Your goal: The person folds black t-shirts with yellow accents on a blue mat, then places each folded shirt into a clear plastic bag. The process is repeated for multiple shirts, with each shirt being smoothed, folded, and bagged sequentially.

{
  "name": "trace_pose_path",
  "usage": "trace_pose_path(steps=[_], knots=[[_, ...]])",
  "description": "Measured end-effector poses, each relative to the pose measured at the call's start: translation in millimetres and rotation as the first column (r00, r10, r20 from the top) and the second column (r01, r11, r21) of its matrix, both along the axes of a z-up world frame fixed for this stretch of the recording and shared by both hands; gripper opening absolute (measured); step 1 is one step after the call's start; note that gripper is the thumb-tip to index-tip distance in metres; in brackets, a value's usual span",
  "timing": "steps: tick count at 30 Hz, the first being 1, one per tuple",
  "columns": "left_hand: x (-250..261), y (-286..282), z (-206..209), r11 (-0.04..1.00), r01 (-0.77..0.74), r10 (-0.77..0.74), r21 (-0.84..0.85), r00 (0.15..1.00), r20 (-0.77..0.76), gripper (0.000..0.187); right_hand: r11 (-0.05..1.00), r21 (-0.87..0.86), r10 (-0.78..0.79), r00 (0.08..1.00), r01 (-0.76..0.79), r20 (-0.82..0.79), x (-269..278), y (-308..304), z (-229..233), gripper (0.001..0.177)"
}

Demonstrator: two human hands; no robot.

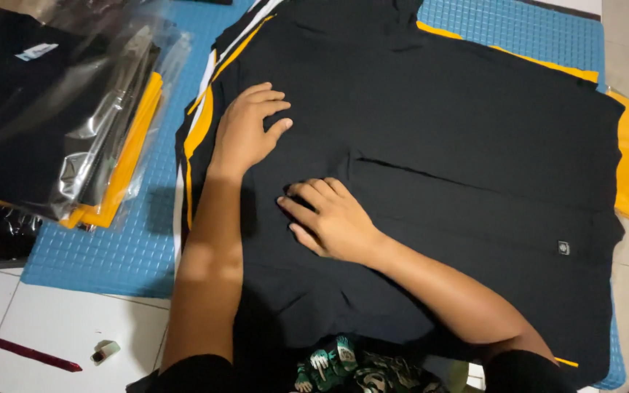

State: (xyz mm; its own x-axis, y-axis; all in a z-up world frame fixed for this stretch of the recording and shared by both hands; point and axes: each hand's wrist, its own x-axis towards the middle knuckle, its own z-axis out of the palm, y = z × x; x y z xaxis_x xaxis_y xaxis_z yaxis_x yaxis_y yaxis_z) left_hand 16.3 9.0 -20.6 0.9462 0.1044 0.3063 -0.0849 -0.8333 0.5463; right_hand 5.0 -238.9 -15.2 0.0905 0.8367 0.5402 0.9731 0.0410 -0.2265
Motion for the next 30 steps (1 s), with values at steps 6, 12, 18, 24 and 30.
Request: trace_pose_path(steps=[6, 12, 18, 24, 30], knots=[[-7.9, -14.4, 21.6, 0.992, -0.114, 0.117, 0.051, 0.991, -0.059, 0.042, 0.981, -0.153, 0.078, 0.969, -0.116, -0.235, 18.5, -10.7, 16.4, 0.035], [-7.1, -15.9, 16.9, 0.995, -0.092, 0.093, 0.041, 0.995, -0.028, 0.04, 0.971, -0.233, -0.039, 0.998, 0.048, 0.042, 42.4, -30.8, 2.8, 0.031], [-7.5, -18.2, 17.2, 0.983, -0.044, 0.063, 0.181, 0.993, -0.102, 0.051, 0.999, -0.037, 0.02, 0.998, -0.017, 0.066, 49.0, -10.6, 10.6, 0.028], [-8.5, -19.1, 18.9, 0.986, 0.047, -0.014, 0.162, 0.98, -0.2, 0.075, 0.971, -0.145, 0.082, 0.838, -0.188, -0.539, 73.1, 4.2, 60.3, 0.014], [-12.6, -19.9, 27.4, 0.705, 0.16, -0.28, -0.691, 0.958, -0.063, 0.036, 0.999, -0.028, 0.007, 0.698, -0.039, -0.716, 109.4, 13.9, 37.8, 0.01]])
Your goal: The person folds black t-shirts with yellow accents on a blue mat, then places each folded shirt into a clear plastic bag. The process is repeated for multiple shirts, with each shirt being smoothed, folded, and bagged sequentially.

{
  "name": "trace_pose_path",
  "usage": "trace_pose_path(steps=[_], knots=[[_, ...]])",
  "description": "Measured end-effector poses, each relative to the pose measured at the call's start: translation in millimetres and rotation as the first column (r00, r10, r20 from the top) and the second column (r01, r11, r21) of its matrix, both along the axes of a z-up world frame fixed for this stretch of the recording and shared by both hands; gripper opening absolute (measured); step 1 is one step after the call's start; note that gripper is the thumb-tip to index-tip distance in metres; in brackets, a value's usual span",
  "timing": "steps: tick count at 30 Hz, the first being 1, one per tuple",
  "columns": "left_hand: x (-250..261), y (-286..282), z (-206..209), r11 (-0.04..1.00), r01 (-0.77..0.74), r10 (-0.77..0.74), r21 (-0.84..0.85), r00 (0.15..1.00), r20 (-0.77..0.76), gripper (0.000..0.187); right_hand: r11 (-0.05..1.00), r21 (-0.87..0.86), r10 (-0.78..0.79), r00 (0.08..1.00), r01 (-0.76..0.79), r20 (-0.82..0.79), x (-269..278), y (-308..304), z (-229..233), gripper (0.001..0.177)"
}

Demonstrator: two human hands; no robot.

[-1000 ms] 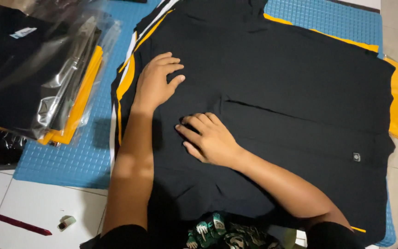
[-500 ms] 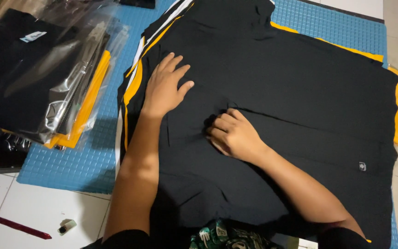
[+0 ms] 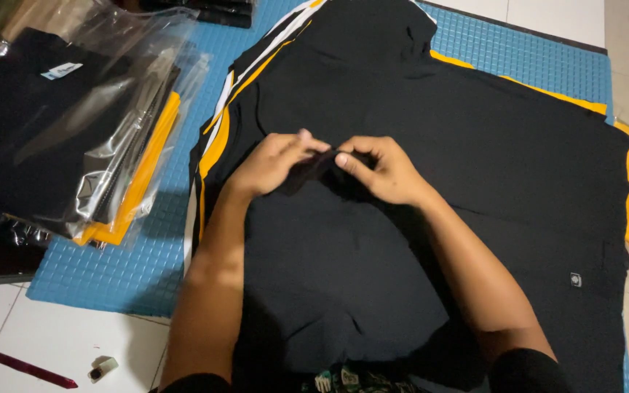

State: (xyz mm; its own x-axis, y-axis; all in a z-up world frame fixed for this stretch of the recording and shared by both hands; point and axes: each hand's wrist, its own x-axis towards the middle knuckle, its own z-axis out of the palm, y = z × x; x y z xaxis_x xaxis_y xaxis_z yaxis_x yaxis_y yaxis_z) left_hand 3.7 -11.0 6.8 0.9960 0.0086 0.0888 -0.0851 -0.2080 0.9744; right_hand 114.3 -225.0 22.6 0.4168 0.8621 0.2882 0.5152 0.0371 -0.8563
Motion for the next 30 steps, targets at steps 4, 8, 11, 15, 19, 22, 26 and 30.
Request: trace_pose_path(steps=[4, 8, 11, 15, 19, 22, 26, 30], knots=[[-4.0, 15.4, -7.3, 0.991, -0.013, -0.015, -0.136, 0.978, -0.208, 0.08, 0.987, -0.038, -0.16, 0.979, 0.156, -0.128, 19.2, 7.1, -19.1, 0.011], [-13.6, 7.8, 30.1, 0.997, 0.068, -0.063, 0.031, 0.986, -0.155, 0.091, 0.953, -0.07, -0.302, 0.932, 0.294, -0.2, 30.9, 12.2, -27.7, 0.012], [-12.3, 10.2, 15.1, 0.986, 0.008, 0.035, 0.164, 0.966, -0.258, 0.094, 0.938, -0.072, -0.347, 0.904, 0.34, -0.25, 35.4, 12.4, -38.1, 0.009], [-2.1, -5.6, 21.4, 0.942, -0.15, 0.216, 0.299, 0.956, -0.2, 0.052, 0.924, -0.074, -0.38, 0.885, 0.375, -0.267, 31.9, 14.2, -41.4, 0.009], [14.8, -0.5, -20.9, 0.822, -0.399, 0.454, 0.406, 0.89, -0.044, 0.024, 0.897, -0.095, -0.441, 0.869, 0.431, -0.226, 28.1, 16.3, -38.9, 0.007], [26.6, 3.8, -40.9, 0.716, -0.573, 0.61, 0.398, 0.791, 0.041, 0.033, 0.861, -0.103, -0.508, 0.844, 0.497, -0.172, 34.7, 14.9, -50.1, 0.007], [15.3, -16.2, 1.8, 0.726, -0.614, 0.657, 0.31, 0.752, -0.048, 0.046, 0.748, -0.261, -0.633, 0.774, 0.611, -0.001, 27.1, 10.5, -40.1, 0.05], [13.6, -7.0, -25.0, 0.742, -0.572, 0.608, 0.35, 0.794, 0.009, 0.035, 0.688, -0.406, -0.614, 0.78, 0.602, 0.117, -4.9, 1.9, 5.9, 0.068]])
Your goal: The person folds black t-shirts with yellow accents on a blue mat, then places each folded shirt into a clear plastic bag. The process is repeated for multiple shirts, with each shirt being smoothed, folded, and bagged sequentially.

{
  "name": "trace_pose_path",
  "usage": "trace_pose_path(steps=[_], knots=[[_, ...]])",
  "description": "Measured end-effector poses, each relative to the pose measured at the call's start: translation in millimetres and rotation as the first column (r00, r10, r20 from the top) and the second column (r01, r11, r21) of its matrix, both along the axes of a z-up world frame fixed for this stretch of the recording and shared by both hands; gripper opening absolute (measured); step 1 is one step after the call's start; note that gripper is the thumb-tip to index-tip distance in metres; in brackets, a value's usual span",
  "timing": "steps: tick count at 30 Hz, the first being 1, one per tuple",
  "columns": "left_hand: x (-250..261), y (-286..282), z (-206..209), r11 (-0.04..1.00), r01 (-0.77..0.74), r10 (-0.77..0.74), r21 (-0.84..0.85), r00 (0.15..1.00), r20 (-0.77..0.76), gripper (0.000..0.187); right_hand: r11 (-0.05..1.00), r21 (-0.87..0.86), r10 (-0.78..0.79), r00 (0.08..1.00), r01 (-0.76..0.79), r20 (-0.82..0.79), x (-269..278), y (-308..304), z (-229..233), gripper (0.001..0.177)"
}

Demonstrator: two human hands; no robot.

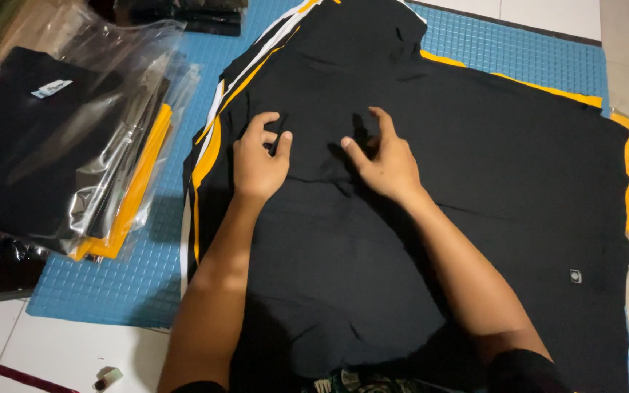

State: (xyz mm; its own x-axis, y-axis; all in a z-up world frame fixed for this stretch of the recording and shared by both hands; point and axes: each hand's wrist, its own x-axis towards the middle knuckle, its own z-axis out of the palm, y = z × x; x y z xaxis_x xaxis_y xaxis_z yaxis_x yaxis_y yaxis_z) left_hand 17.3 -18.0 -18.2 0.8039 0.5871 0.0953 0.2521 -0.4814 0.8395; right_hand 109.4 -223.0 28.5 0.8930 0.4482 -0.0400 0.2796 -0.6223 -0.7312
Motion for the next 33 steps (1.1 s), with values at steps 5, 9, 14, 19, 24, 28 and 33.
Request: trace_pose_path(steps=[5, 9, 14, 19, 24, 28, 33], knots=[[-10.9, -12.2, 20.0, 0.974, -0.041, 0.033, 0.224, 0.999, 0.037, 0.029, 0.987, -0.14, 0.077, 0.997, -0.076, 0.004, -22.3, -11.2, 14.7, 0.076], [-13.4, -8.0, 22.3, 0.955, 0.037, -0.004, 0.294, 0.994, -0.111, 0.031, 0.981, -0.093, 0.169, 0.986, -0.169, -0.004, -13.5, -25.0, -12.5, 0.074], [-21.4, -9.6, 36.7, 0.904, 0.09, -0.014, 0.417, 0.983, -0.182, 0.036, 0.97, 0.059, 0.231, 0.97, -0.236, 0.079, -10.9, -29.7, -30.5, 0.059], [-25.4, -5.0, 34.5, 0.893, 0.079, -0.016, 0.443, 0.989, -0.145, 0.041, 0.949, 0.182, 0.24, 0.965, -0.256, 0.105, -7.7, -29.3, -33.9, 0.05], [-21.8, -2.1, 12.6, 0.81, 0.119, -0.018, 0.574, 0.984, -0.178, 0.043, 0.942, -0.029, 0.334, 0.924, -0.335, 0.185, -10.6, -28.7, -31.6, 0.048], [-10.5, -27.1, 22.3, 0.704, 0.072, -0.167, 0.707, 0.984, 0.066, 0.05, 0.927, -0.152, 0.376, 0.856, -0.343, 0.356, -12.8, -28.5, -34.4, 0.058], [4.8, -34.8, -6.2, 0.654, 0.209, -0.239, 0.727, 0.969, -0.064, 0.056, 0.931, -0.241, 0.358, 0.813, -0.275, 0.458, -9.0, -40.7, -45.0, 0.078]])
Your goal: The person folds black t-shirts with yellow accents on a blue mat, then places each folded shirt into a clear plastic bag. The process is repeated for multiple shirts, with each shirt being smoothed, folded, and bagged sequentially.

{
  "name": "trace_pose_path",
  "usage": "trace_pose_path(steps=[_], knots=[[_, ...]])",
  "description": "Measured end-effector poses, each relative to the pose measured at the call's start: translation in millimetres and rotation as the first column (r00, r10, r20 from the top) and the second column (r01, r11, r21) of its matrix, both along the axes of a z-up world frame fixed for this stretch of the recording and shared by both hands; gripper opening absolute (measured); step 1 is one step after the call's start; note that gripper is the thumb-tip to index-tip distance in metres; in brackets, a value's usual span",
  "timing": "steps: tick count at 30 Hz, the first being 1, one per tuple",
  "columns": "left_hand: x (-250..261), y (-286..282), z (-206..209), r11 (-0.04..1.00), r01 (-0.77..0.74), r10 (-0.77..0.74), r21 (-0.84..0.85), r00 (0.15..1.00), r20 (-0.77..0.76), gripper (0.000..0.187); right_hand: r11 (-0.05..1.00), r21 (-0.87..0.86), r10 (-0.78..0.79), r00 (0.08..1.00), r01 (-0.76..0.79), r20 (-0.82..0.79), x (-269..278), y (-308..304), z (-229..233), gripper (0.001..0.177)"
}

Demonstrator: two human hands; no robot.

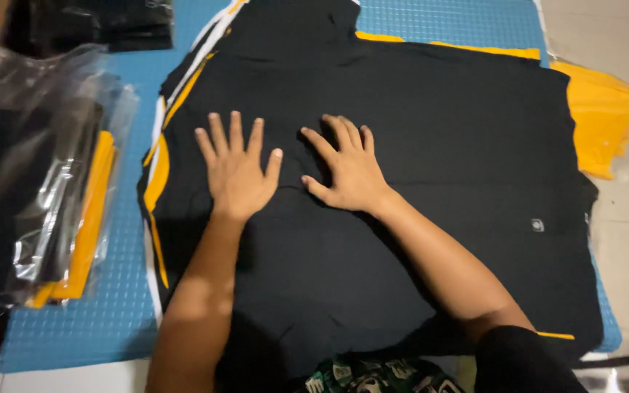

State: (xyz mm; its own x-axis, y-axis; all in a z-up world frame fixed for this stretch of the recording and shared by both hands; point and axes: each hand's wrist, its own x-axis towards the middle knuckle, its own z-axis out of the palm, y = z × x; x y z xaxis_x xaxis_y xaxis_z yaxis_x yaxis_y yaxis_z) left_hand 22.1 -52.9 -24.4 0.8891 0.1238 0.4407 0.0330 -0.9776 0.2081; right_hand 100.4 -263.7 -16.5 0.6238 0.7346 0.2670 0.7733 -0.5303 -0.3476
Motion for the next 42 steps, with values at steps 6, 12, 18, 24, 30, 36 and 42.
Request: trace_pose_path(steps=[6, 12, 18, 24, 30, 36, 42], knots=[[-5.3, 4.1, 0.0, 0.99, -0.115, 0.129, 0.088, 0.976, -0.176, 0.078, 0.961, -0.216, -0.196, 0.977, 0.175, -0.079, 14.6, -54.7, 9.6, 0.079], [-6.7, 4.3, 5.7, 0.991, -0.103, 0.118, 0.083, 0.972, -0.204, 0.082, 0.873, -0.32, -0.38, 0.925, 0.368, 0.028, 45.1, -150.5, -10.3, 0.076], [-9.0, 0.4, 12.5, 0.99, -0.12, 0.135, 0.079, 0.965, -0.226, 0.088, 0.723, -0.349, -0.641, 0.767, 0.596, -0.018, 65.3, -236.4, -11.0, 0.072], [-12.0, -4.7, 13.1, 0.987, 0.044, -0.039, 0.153, 0.999, -0.038, 0.077, 0.668, -0.395, -0.711, 0.698, 0.631, -0.086, 66.3, -264.7, -11.9, 0.075], [-3.6, -46.5, -5.0, 0.893, 0.441, -0.447, 0.095, 0.892, 0.07, 0.042, 0.861, -0.097, -0.508, 0.829, 0.5, -0.234, 45.2, -316.4, -1.9, 0.063], [-4.7, -59.1, 11.6, 0.889, 0.453, -0.458, 0.074, 0.884, 0.092, 0.01, 0.855, 0.203, -0.467, 0.879, 0.476, -0.097, 28.1, -356.8, -8.5, 0.028], [-5.8, -58.0, 10.1, 0.913, 0.394, -0.404, 0.106, 0.909, 0.099, 0.015, 0.901, 0.145, -0.432, 0.871, 0.408, 0.234, 41.9, -376.0, -30.7, 0.021]])
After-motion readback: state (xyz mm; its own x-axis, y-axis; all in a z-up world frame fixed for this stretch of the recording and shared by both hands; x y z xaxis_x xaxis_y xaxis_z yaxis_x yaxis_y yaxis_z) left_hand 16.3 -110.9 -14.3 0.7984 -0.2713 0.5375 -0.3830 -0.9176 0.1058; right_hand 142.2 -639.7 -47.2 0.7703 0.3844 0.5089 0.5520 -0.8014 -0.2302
